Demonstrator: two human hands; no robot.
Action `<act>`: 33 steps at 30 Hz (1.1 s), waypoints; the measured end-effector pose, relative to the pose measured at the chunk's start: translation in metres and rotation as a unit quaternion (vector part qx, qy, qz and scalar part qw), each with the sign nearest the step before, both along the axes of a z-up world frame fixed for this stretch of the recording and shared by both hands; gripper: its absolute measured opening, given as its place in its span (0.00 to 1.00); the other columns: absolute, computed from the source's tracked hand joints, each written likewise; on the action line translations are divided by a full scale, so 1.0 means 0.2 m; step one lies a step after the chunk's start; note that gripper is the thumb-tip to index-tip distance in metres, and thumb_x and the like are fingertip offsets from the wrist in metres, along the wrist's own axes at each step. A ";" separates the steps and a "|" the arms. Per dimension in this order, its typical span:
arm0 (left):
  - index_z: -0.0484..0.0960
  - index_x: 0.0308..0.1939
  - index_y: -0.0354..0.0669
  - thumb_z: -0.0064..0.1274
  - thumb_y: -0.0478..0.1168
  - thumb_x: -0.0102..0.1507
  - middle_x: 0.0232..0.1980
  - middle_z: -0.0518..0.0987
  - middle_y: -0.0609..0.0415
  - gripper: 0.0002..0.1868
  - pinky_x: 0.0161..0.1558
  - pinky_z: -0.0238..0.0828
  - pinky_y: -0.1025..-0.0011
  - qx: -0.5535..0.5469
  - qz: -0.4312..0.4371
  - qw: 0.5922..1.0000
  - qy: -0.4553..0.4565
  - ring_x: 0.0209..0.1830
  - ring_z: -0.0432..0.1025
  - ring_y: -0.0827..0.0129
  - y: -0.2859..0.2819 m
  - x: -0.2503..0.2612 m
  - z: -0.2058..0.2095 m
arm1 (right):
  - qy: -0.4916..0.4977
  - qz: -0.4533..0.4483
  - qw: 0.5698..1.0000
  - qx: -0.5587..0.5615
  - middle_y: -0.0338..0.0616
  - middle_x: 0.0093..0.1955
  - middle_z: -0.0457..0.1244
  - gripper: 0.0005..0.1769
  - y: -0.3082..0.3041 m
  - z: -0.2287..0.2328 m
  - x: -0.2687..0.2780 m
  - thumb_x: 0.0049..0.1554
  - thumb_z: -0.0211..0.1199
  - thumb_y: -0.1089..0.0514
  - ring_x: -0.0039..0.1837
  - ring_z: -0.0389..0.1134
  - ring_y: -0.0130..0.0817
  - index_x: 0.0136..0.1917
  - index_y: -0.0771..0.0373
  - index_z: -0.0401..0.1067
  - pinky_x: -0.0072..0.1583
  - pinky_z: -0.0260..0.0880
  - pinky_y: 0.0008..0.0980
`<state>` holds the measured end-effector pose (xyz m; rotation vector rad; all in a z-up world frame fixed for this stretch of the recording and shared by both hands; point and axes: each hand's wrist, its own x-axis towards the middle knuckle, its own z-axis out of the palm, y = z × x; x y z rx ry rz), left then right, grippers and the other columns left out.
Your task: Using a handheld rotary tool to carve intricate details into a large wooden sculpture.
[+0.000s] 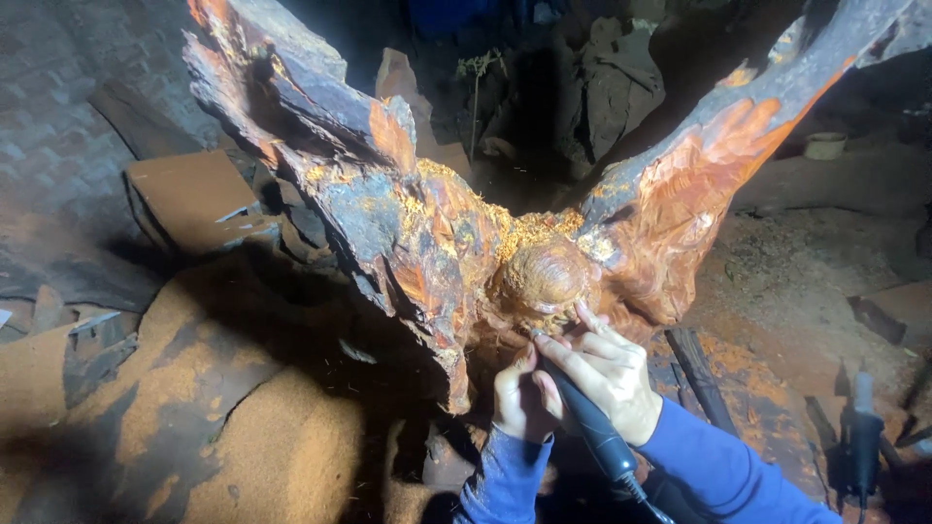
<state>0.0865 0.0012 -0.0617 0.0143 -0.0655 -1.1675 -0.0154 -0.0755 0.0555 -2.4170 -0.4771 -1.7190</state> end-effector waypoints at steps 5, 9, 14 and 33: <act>0.78 0.47 0.26 0.34 0.45 0.68 0.65 0.72 0.24 0.23 0.75 0.54 0.58 0.017 0.188 0.938 -0.291 0.75 0.61 0.40 0.07 -0.18 0.36 | 0.002 0.040 0.999 0.011 0.46 0.37 0.68 0.16 -0.02 0.03 -0.01 0.60 0.61 0.55 0.38 0.72 0.32 0.53 0.71 0.75 0.71 0.69 0.53; 0.78 0.51 0.31 0.48 0.47 0.63 0.67 0.71 0.38 0.21 0.78 0.48 0.62 -0.056 0.105 0.961 -0.248 0.77 0.58 0.49 0.03 -0.08 0.15 | -0.010 0.051 0.999 0.002 0.47 0.38 0.69 0.17 0.00 0.02 -0.03 0.60 0.60 0.55 0.39 0.72 0.32 0.55 0.71 0.74 0.72 0.67 0.55; 0.79 0.51 0.26 0.45 0.44 0.61 0.57 0.77 0.39 0.23 0.56 0.69 0.82 0.014 0.153 0.977 -0.147 0.65 0.69 0.53 -0.02 -0.01 0.01 | -0.005 0.010 1.000 0.002 0.46 0.35 0.70 0.17 0.03 0.01 0.00 0.59 0.64 0.55 0.35 0.69 0.29 0.56 0.69 0.75 0.71 0.67 0.56; 0.79 0.57 0.32 0.53 0.42 0.60 0.58 0.80 0.47 0.24 0.63 0.64 0.79 0.173 0.132 0.965 -0.146 0.58 0.73 0.64 0.08 -0.21 0.14 | -0.025 0.047 0.997 0.057 0.55 0.52 0.71 0.23 -0.02 -0.11 -0.19 0.62 0.57 0.48 0.52 0.75 0.46 0.60 0.69 0.73 0.70 0.69 0.54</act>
